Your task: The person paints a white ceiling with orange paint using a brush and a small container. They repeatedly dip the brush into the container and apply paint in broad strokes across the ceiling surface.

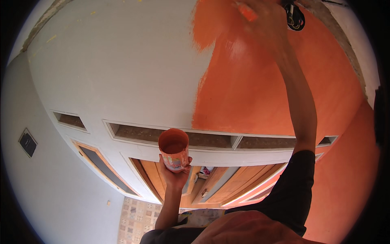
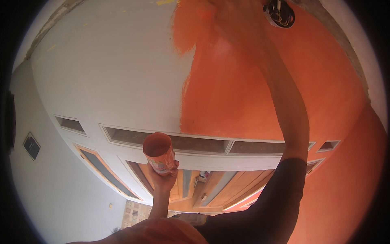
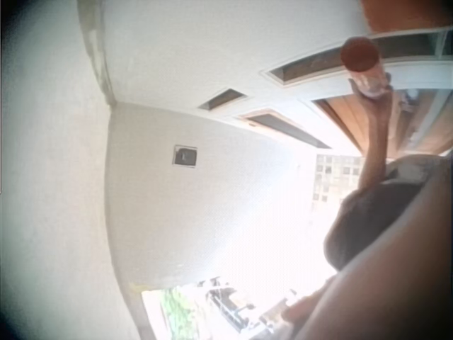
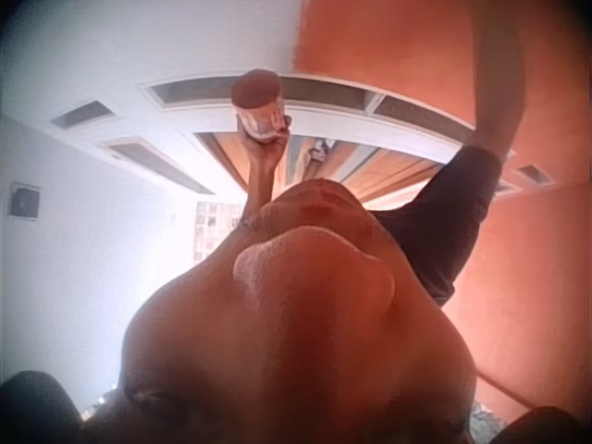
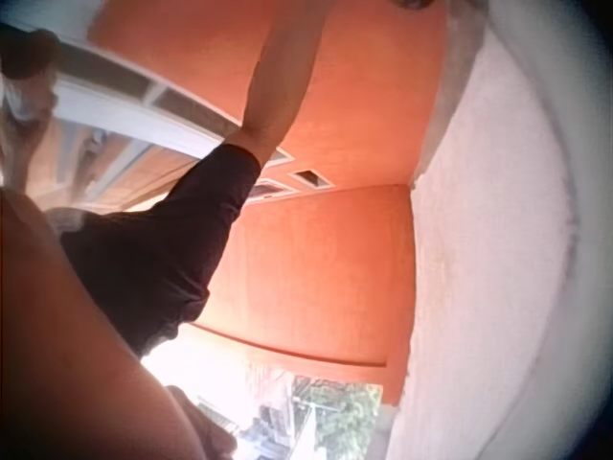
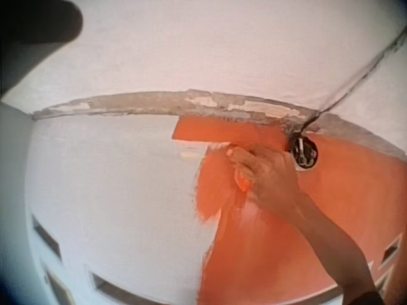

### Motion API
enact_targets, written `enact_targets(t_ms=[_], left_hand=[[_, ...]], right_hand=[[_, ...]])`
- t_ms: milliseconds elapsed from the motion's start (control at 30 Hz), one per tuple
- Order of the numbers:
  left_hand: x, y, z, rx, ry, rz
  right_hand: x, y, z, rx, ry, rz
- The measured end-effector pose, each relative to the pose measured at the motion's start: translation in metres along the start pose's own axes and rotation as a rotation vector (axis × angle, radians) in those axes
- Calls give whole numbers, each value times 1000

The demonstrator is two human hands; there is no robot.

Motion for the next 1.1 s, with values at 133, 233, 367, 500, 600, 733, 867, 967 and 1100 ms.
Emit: enact_targets(t_ms=[133, 233, 367, 500, 600, 733, 867, 967, 1100], left_hand=[[-1, -2, -1, 1, 1, -11], [-2, -3, 0, 14, -11, -2], [3, -5, 1, 9, 6, 13], [13, -5, 3, 48, -28, -17], [17, -2, 6, 29, -58, -7], [18, 0, 8, 11, -71, -8], [14, -1, 7, 4, -79, -7], [14, 1, 5, 10, -61, -8], [17, 2, 5, 40, -86, -38]], right_hand=[[-1, -75, -46, 98, -301, 241], [-1, -81, -42, -234, -417, 508], [-17, -12, -3, -749, -395, 340], [-13, 45, 28, -645, 10, 268], [-15, 33, 34, -155, 114, 66], [-32, -31, 13, 194, -176, -34], [-29, -71, 1, 51, -395, 345], [-32, -37, 11, -604, -717, 481], [-34, 19, 54, -653, -415, 39]])
Point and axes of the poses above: each hand's wrist, its own z-axis towards the middle knuckle, its own x-axis out of the back of the hand, y = z × x, the point moved 3 cm from there along z, towards the middle knuckle, and after that the axes turned 13 degrees about y, right-handed, at the moved point
